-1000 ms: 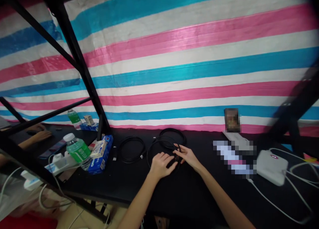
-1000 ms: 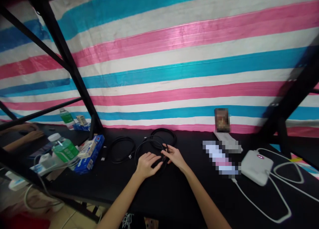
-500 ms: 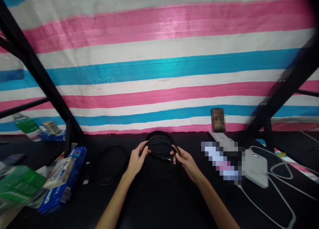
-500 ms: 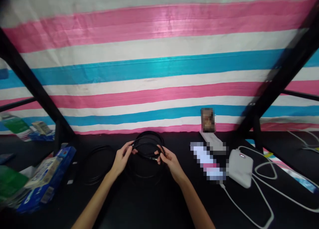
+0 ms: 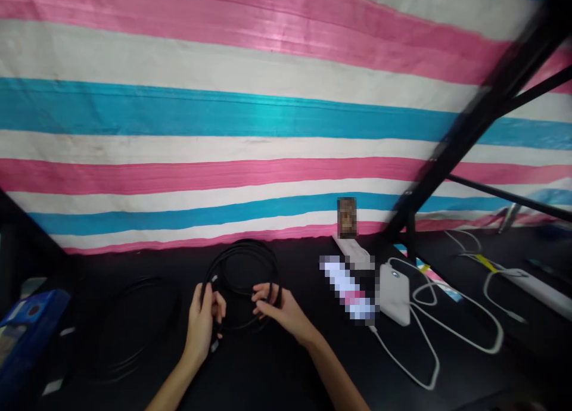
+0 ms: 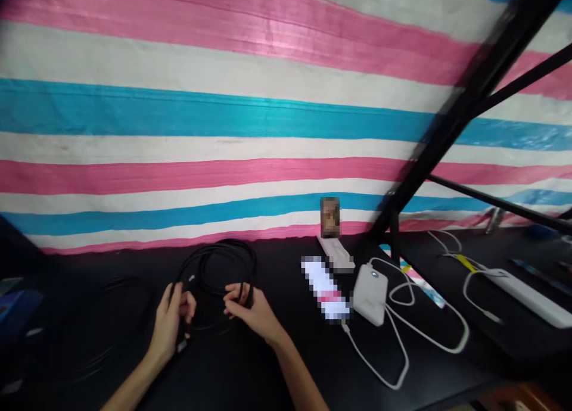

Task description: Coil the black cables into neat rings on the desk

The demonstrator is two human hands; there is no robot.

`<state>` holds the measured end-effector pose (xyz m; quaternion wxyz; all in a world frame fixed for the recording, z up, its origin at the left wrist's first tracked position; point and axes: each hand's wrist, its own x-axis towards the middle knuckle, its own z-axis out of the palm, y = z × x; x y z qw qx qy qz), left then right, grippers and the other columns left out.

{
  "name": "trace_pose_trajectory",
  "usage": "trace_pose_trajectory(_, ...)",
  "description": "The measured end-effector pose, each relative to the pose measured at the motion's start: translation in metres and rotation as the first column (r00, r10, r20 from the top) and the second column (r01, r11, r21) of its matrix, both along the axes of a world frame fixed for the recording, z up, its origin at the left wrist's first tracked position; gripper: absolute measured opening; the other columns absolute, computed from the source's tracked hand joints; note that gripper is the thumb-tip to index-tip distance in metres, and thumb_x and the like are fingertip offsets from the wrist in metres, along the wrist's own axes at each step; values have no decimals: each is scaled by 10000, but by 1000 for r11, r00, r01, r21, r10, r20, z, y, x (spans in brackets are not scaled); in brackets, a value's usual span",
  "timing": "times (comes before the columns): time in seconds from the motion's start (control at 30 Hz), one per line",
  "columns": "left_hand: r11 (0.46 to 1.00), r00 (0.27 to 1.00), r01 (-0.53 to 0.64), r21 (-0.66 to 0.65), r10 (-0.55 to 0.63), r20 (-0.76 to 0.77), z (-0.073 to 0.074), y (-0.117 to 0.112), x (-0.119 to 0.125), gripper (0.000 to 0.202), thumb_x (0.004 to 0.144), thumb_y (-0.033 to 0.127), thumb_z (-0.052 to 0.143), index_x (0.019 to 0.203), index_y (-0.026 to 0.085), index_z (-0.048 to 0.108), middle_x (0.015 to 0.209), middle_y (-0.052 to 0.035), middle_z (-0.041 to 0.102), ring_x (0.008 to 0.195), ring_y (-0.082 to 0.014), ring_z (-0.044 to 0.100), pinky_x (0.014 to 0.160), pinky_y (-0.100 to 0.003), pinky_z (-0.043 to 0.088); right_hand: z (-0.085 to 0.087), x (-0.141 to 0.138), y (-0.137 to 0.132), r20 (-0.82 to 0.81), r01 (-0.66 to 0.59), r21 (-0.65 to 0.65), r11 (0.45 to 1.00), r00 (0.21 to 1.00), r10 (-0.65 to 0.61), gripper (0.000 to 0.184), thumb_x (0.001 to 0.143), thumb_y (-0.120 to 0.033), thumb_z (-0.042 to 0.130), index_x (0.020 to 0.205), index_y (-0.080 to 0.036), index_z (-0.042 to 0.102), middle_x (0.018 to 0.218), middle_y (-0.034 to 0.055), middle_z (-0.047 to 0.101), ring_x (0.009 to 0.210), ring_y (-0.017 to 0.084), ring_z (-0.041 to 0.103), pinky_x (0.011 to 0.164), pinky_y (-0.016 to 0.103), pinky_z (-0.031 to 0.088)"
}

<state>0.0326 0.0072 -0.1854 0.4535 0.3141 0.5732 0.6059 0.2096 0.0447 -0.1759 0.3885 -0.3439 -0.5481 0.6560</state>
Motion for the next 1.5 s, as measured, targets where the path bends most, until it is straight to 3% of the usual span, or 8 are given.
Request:
trace_pose_trajectory(0.17, 998, 998, -55, 15, 55, -42, 7, -3, -7, 416, 736, 640, 474, 738, 231, 398, 425, 110, 389, 274, -63, 320, 235, -152, 280, -14, -11, -4, 10, -35, -92, 995, 999, 36, 516, 707, -571, 618, 1017, -182, 479, 679, 0, 636, 568, 168, 657, 442, 234, 500)
trace_pose_trajectory(0.37, 991, 984, -83, 107, 98, -151, 15, 3, -26, 415, 763, 634, 436, 720, 222, 427, 456, 91, 451, 259, -58, 317, 214, -145, 218, -2, 0, 4, 67, 175, -10, 985, 982, -174, 660, 772, -626, 492, 1226, -151, 425, 351, -113, 449, 245, 95, 436, 258, 161, 353)
trace_pose_trajectory(0.67, 911, 904, -236, 339, 334, -267, 27, 3, -41, 272, 842, 463, 441, 737, 213, 426, 472, 107, 467, 243, -40, 328, 242, -140, 245, 15, 19, 13, 71, 365, 124, 923, 924, -375, 457, 735, -549, 592, 883, -120, 651, 447, -28, 557, 275, 29, 296, 268, 160, 192)
trace_pose_trajectory(0.83, 823, 864, -375, 427, 477, -160, 32, 0, -42, 238, 827, 434, 491, 769, 210, 437, 433, 126, 405, 237, -43, 323, 242, -145, 274, 11, 20, 17, 37, 363, 251, 897, 923, -383, 386, 738, -502, 599, 794, -128, 675, 543, 30, 642, 387, 84, 437, 392, 212, 323)
trace_pose_trajectory(0.97, 775, 846, -433, 461, 526, -89, 34, 1, -48, 251, 836, 456, 466, 774, 220, 403, 418, 134, 373, 240, -52, 317, 248, -153, 277, 4, 19, 19, 40, 338, 316, 887, 929, -368, 398, 736, -491, 615, 516, -163, 558, 447, -5, 547, 450, 106, 479, 495, 233, 372)
trace_pose_trajectory(1.2, 640, 762, -595, 486, 642, 88, 44, 0, -75, 292, 835, 501, 435, 755, 241, 329, 416, 145, 311, 249, -59, 306, 269, -151, 279, -1, 15, 22, -92, 301, 63, 951, 951, -295, 439, 730, -564, 596, 568, -177, 467, 504, -36, 487, 448, 103, 496, 429, 213, 399)
trace_pose_trajectory(1.3, 591, 722, -645, 484, 680, 131, 47, -1, -84, 298, 832, 510, 425, 752, 243, 321, 412, 145, 305, 250, -61, 309, 274, -149, 269, 0, 22, 27, -161, 418, 17, 908, 898, -410, 406, 711, -541, 633, 632, -178, 470, 510, -62, 464, 390, 82, 466, 350, 188, 372)
trace_pose_trajectory(1.5, 539, 668, -709, 455, 720, 189, 45, -2, -96, 218, 839, 442, 411, 783, 243, 342, 425, 147, 293, 251, -59, 296, 285, -152, 288, 10, 55, 35, -338, 705, -5, 709, 666, -665, 348, 700, -449, 675, 671, -184, 452, 588, -79, 473, 370, 43, 435, 300, 152, 353)
